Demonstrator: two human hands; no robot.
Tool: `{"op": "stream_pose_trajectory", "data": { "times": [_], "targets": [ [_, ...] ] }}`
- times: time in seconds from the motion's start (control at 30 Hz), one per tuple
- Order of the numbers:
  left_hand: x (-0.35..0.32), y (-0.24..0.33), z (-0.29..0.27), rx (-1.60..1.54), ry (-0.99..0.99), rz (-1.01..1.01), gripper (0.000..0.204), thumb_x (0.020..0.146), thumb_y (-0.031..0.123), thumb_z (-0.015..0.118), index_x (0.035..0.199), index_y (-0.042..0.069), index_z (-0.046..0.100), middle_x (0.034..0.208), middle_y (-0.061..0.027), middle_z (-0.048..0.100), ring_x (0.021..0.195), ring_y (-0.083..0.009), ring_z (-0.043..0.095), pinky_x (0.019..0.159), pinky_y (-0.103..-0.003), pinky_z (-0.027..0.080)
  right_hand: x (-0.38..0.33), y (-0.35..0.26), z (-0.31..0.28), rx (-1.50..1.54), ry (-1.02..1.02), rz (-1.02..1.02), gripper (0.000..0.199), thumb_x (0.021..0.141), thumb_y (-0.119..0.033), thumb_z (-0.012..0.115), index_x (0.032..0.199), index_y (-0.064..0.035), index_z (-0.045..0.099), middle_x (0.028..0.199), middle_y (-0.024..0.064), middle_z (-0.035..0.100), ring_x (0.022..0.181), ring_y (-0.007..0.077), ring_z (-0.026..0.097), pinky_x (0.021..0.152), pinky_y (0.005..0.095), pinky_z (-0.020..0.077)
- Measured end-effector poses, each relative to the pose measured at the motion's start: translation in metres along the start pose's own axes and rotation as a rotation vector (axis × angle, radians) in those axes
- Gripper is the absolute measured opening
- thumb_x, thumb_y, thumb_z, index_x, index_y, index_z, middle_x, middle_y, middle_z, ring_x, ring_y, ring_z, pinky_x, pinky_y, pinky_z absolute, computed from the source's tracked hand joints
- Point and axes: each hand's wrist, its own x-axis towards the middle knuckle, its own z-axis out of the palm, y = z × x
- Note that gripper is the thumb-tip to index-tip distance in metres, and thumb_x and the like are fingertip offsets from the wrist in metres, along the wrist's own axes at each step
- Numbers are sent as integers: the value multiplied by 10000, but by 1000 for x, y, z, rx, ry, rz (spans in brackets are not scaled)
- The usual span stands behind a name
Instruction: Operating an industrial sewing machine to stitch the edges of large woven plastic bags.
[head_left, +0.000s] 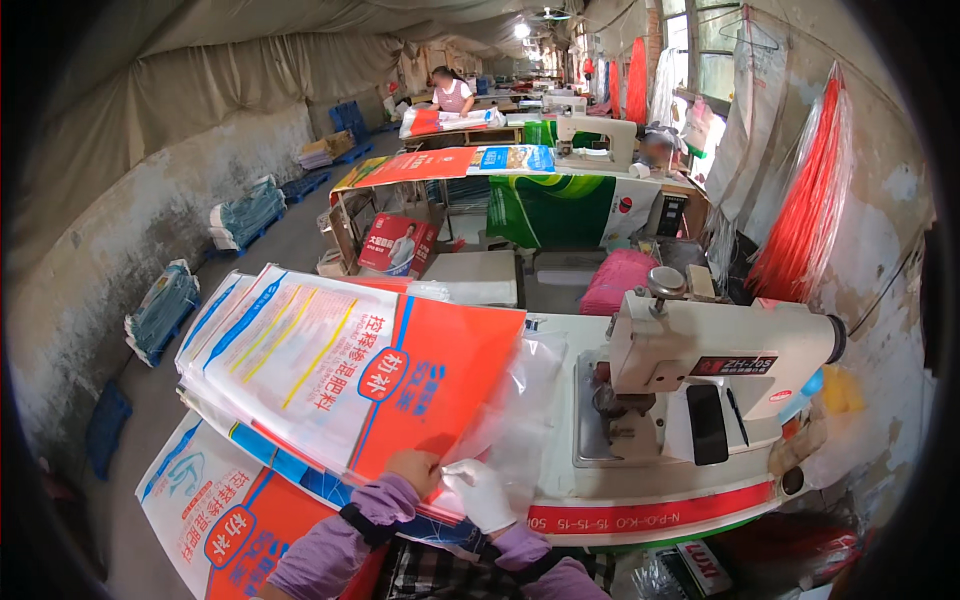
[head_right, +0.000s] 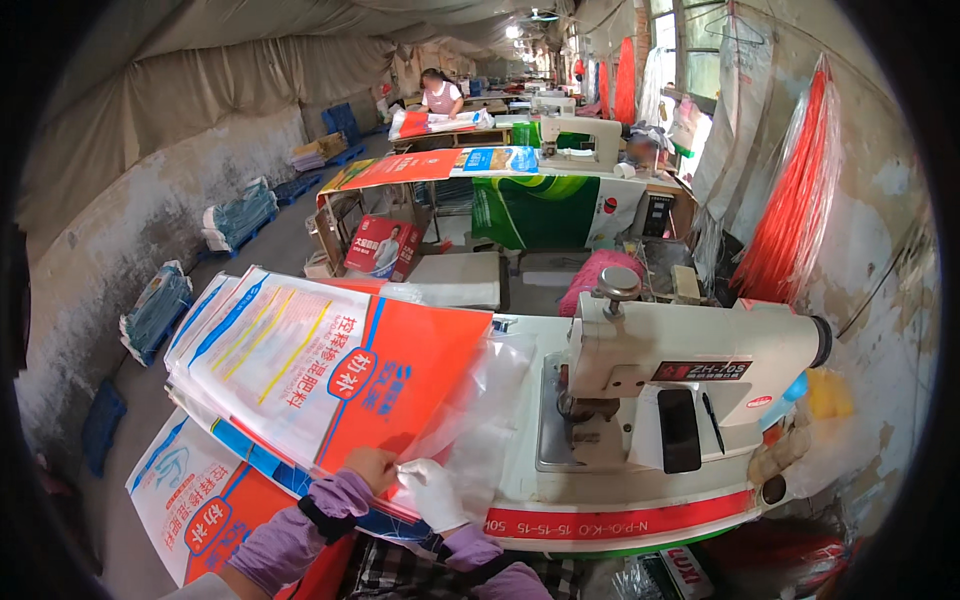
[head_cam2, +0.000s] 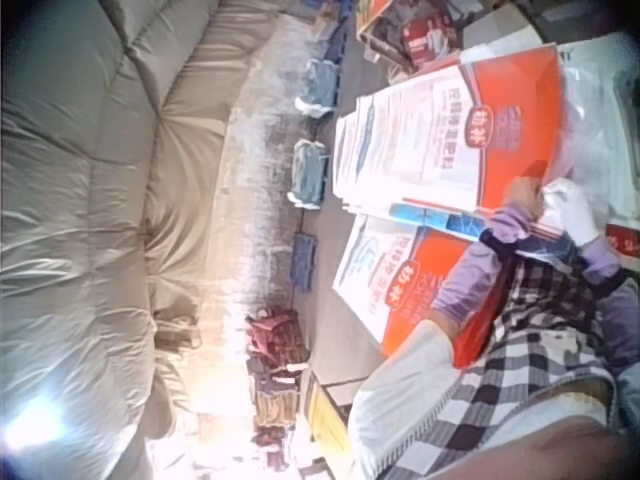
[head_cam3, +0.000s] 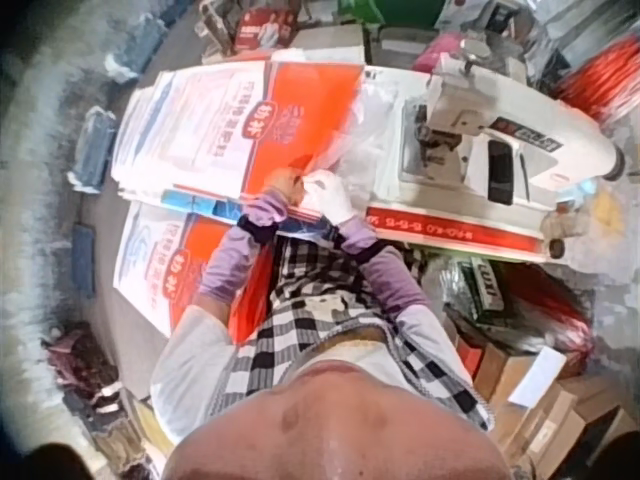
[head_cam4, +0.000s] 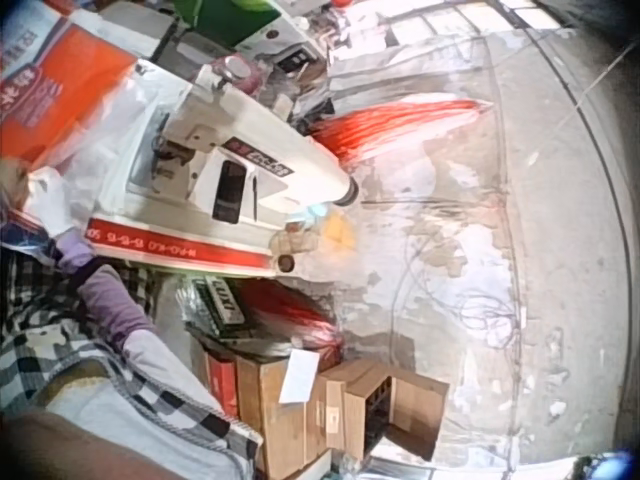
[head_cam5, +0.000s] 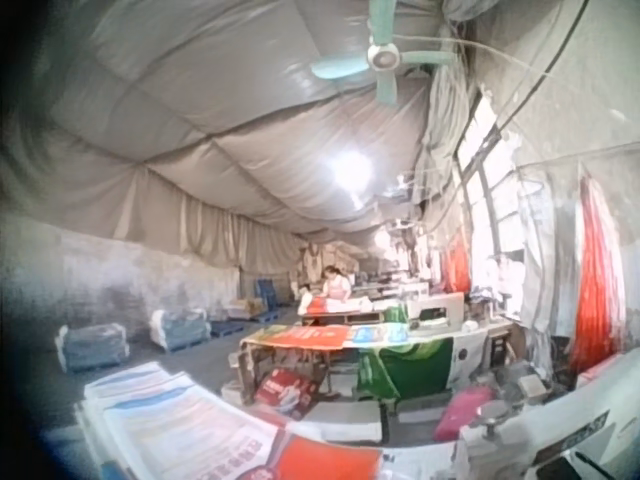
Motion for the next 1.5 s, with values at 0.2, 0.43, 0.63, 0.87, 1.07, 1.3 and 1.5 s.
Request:
{"op": "stream_pose_trajectory", "data": {
  "times": [0.2, 0.43, 0.63, 0.87, 1.07, 1.3, 1.5],
  "targets": [
    [-4, -29, 18, -973, -160, -269, 215, 954, 181, 575, 931, -8, 675, 668, -44, 652, 571, -89, 625, 494, -236, 501, -21, -15, -3, -257, -121, -132, 211, 866, -154, 575, 1010, -53, 691, 927, 131, 660, 840, 308, 632, 774, 389, 487],
    [-6, -18, -14, -873, -311, -178, 211, 843, 233, 709, 849, 24, 677, 645, -49, 638, 500, -125, 596, 468, -268, 476, -19, -31, -9, -518, -153, -487, 223, 882, -217, 563, 966, -64, 702, 856, 110, 664, 786, 269, 614, 745, 394, 466],
    [-23, 14, -50, -132, 98, 188, 117, 797, 202, 663, 782, 88, 642, 633, -116, 635, 547, -271, 626, 515, -378, 484, -2, 27, -10, -344, -342, 4, 272, 891, -303, 513, 819, -105, 686, 755, 121, 667, 613, 294, 631, 579, 440, 484],
    [-155, 1, -139, 285, 36, 102, 125, 737, 252, 696, 737, 153, 619, 555, -64, 583, 498, -274, 601, 434, -420, 440, 24, -76, 63, -955, -838, -746, 231, 851, -293, 538, 832, -118, 687, 834, 84, 689, 769, 292, 666, 650, 460, 501],
    [-241, -31, -142, 336, 313, -58, 109, 668, 138, 712, 638, 108, 612, 547, -42, 587, 499, -261, 608, 441, -378, 448, 42, -28, 23, -922, -254, -769, 325, 891, -331, 523, 933, -60, 700, 901, 134, 688, 861, 312, 659, 763, 405, 515],
    [-228, -11, -122, 169, 434, -151, 86, 688, 93, 689, 652, 68, 615, 584, -101, 588, 555, -301, 596, 489, -402, 429, 52, 5, -53, -115, 255, 164, 451, 812, -266, 716, 1160, 4, 619, 1068, 183, 656, 979, 328, 634, 904, 459, 471],
    [-207, -15, -102, 85, 556, -243, 152, 763, 91, 647, 740, 33, 508, 628, -180, 533, 590, -366, 554, 520, -435, 412, 34, 24, -67, -217, 639, -3, 930, 666, -187, 829, 1434, -38, 325, 1369, 204, 447, 1258, 350, 419, 1061, 430, 343]
  ]
}}
